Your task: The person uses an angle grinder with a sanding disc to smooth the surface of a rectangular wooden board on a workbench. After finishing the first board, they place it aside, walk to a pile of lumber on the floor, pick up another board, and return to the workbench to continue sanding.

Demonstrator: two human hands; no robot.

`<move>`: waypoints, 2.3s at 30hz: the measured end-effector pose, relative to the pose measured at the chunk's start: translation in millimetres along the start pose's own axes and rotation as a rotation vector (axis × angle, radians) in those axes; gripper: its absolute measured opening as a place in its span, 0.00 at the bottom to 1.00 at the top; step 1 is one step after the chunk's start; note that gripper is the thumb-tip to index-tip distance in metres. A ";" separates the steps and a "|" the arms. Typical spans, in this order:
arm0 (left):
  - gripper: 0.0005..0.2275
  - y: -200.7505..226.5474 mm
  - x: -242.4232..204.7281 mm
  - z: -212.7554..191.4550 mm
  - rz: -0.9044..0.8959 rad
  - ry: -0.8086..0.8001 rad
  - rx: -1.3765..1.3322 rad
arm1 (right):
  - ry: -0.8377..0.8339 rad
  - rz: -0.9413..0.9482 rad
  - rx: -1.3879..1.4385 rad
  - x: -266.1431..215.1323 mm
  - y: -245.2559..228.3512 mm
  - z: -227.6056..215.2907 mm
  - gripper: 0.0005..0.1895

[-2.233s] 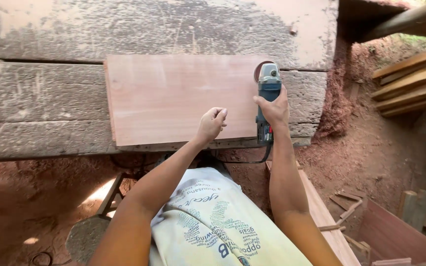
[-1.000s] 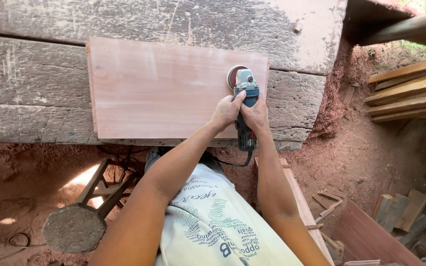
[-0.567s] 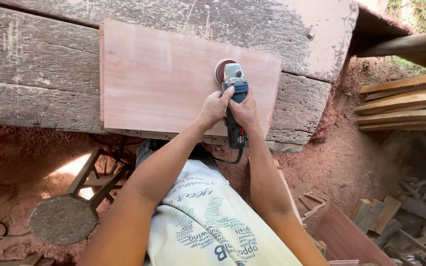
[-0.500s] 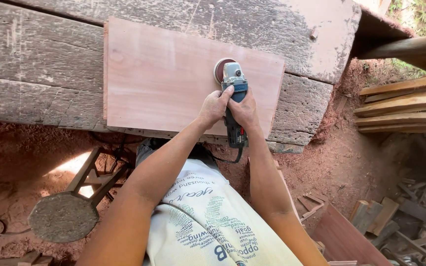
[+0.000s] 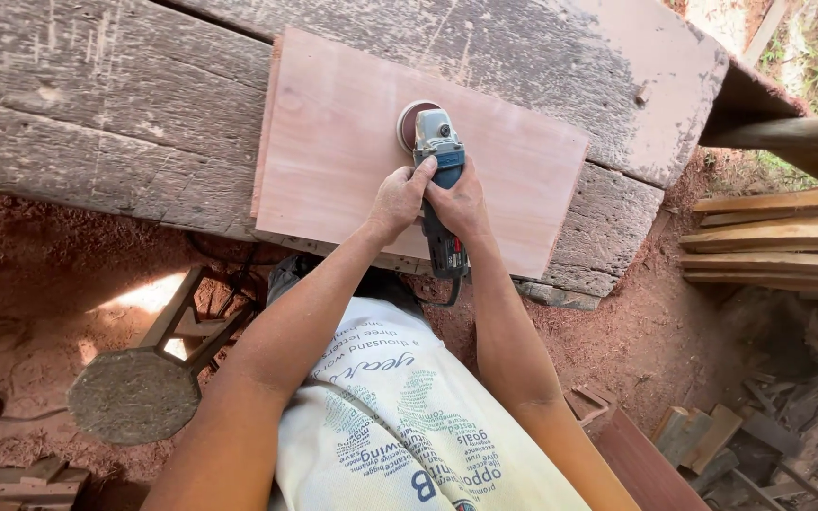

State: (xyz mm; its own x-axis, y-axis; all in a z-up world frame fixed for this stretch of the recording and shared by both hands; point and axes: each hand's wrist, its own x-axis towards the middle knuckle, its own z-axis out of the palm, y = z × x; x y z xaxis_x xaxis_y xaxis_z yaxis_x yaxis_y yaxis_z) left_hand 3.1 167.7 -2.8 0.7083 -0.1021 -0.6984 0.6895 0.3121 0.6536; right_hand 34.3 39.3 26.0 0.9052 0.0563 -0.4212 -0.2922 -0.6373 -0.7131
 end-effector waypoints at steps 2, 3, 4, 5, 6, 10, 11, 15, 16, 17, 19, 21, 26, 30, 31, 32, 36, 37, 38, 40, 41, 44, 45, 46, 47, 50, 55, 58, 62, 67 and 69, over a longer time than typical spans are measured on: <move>0.31 3.4 -2.8 -11.0 0.002 0.010 -0.016 | -0.010 0.004 -0.026 0.1 -12.6 7.6 0.33; 0.31 4.5 -4.5 -16.5 0.003 0.018 -0.027 | -0.016 0.010 -0.049 -0.4 -18.5 11.6 0.34; 0.31 4.6 -6.0 -22.0 0.001 0.021 -0.031 | -0.021 0.010 -0.051 0.5 -20.6 16.2 0.34; 0.31 5.1 -7.3 -27.9 -0.002 0.030 -0.051 | -0.028 -0.005 -0.068 1.9 -23.1 21.0 0.33; 0.31 5.5 -8.8 -33.9 -0.006 0.039 -0.071 | -0.035 -0.019 -0.085 3.1 -25.7 25.9 0.33; 0.30 7.6 -13.3 -56.9 0.002 0.090 -0.136 | -0.081 -0.075 -0.072 4.4 -46.3 44.5 0.34; 0.30 9.4 -15.3 -62.1 0.003 0.091 -0.157 | -0.079 -0.078 -0.087 5.2 -49.4 49.3 0.34; 0.29 13.2 -20.3 -79.2 0.029 0.119 -0.182 | -0.077 -0.133 -0.161 9.3 -58.9 64.9 0.34; 0.29 13.5 -21.4 -82.7 0.028 0.122 -0.184 | -0.081 -0.133 -0.161 9.0 -64.4 67.4 0.34; 0.29 13.8 -22.6 -85.8 0.034 0.131 -0.197 | -0.101 -0.101 -0.170 8.5 -69.7 69.6 0.35; 0.29 10.1 -21.1 -92.4 0.040 0.141 -0.212 | -0.124 -0.069 -0.179 9.2 -76.1 74.7 0.35; 0.28 2.6 -16.0 -100.1 0.081 0.157 -0.232 | -0.134 -0.120 -0.176 11.5 -79.1 80.9 0.37; 0.27 21.4 -29.6 -115.3 0.041 0.167 -0.220 | -0.191 -0.081 -0.182 13.1 -92.7 94.0 0.37; 0.27 28.5 -36.0 -126.6 0.023 0.185 -0.220 | -0.201 -0.136 -0.168 15.2 -95.9 105.6 0.39; 0.27 20.8 -30.5 -131.3 0.024 0.187 -0.220 | -0.203 -0.138 -0.167 15.5 -98.9 108.4 0.39; 0.27 13.1 -25.1 -135.6 0.066 0.198 -0.211 | -0.207 -0.127 -0.191 15.6 -102.0 110.9 0.39; 0.27 -3.0 -14.2 -152.8 0.198 0.209 -0.267 | -0.275 -0.097 -0.173 7.3 -131.5 118.1 0.42; 0.27 2.4 -17.7 -155.5 0.201 0.203 -0.263 | -0.267 -0.098 -0.171 7.6 -130.8 121.7 0.42; 0.27 7.8 -20.9 -158.0 0.199 0.284 -0.182 | -0.253 -0.161 -0.137 8.3 -130.0 125.1 0.41; 0.27 22.1 -30.7 -158.1 0.190 0.359 -0.098 | -0.235 -0.216 -0.103 8.0 -127.9 128.6 0.40; 0.27 34.1 -35.4 -157.1 0.160 0.349 -0.082 | -0.215 -0.199 -0.090 9.9 -129.2 129.2 0.41; 0.27 49.3 -28.4 -156.5 0.127 0.325 -0.036 | -0.169 -0.186 -0.066 23.3 -116.4 132.6 0.40; 0.27 49.2 -23.6 -156.0 0.114 0.315 -0.011 | -0.150 -0.184 -0.058 27.4 -108.0 133.9 0.38; 0.27 51.7 -21.6 -155.4 0.115 0.311 -0.008 | -0.146 -0.183 -0.057 27.0 -112.6 131.8 0.38; 0.28 54.4 -19.2 -154.5 0.105 0.308 0.034 | -0.127 -0.151 -0.053 26.7 -117.0 129.5 0.38; 0.27 65.6 -16.5 -150.5 0.070 0.259 0.054 | -0.089 -0.100 -0.057 29.3 -118.6 124.1 0.39; 0.27 71.6 -7.5 -134.5 0.077 0.178 0.111 | -0.015 -0.089 -0.043 32.4 -104.4 109.1 0.37; 0.26 63.8 5.9 -116.7 0.021 0.089 0.013 | 0.028 -0.025 0.002 31.0 -94.2 93.5 0.36; 0.27 57.1 17.3 -92.0 -0.011 0.039 0.038 | 0.062 0.020 -0.028 31.8 -74.4 72.4 0.35; 0.27 51.2 21.6 -60.9 -0.029 -0.012 0.045 | 0.065 0.058 0.001 29.4 -53.0 44.9 0.34; 0.27 49.9 21.3 -48.6 -0.027 0.003 0.071 | 0.064 0.043 -0.003 30.5 -41.7 35.8 0.36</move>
State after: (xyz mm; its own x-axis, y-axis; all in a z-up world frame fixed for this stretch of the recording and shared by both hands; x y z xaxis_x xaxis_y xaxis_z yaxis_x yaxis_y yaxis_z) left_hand 45.3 227.0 0.8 0.6888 -0.1065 -0.7171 0.7175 0.2414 0.6534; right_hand 63.1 95.1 22.8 0.9097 -0.0201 -0.4147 -0.3302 -0.6404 -0.6934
